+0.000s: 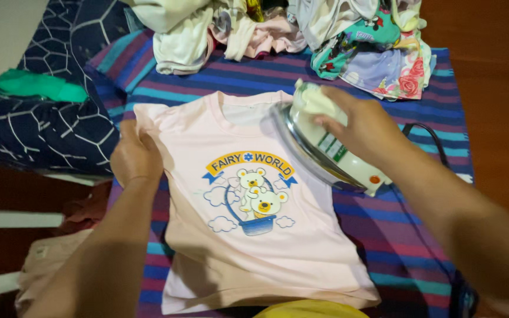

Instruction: The person irons a pink t-shirt on a striped ironing board. They smooth the shirt, iron the front and back, flip the shirt over, and continue ironing until the garment is flat.

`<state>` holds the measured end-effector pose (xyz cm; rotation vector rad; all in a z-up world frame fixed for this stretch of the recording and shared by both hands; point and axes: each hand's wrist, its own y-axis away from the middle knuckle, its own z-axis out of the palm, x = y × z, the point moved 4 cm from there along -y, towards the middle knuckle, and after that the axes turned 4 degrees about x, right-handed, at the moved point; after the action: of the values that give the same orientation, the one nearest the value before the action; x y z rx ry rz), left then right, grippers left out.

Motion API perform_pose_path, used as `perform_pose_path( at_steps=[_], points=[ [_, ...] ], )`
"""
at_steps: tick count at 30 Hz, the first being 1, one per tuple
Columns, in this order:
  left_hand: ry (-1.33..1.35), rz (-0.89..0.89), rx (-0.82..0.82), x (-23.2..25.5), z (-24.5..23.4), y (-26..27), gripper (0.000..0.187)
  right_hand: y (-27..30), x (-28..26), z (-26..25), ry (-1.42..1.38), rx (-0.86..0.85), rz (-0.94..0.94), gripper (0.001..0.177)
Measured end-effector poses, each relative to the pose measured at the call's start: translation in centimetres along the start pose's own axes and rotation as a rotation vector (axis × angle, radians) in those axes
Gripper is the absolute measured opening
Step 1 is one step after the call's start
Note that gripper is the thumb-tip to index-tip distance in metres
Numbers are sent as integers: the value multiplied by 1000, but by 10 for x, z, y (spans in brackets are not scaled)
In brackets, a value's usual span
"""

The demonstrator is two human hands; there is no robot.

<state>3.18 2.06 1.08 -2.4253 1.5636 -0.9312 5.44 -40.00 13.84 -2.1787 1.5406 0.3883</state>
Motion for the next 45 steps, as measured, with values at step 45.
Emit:
perform_pose_path(
  at_steps=[45],
  points=[
    [944, -451, -175, -44, 56, -80, 10, -22, -133, 80, -42, -8, -86, 59]
  ],
)
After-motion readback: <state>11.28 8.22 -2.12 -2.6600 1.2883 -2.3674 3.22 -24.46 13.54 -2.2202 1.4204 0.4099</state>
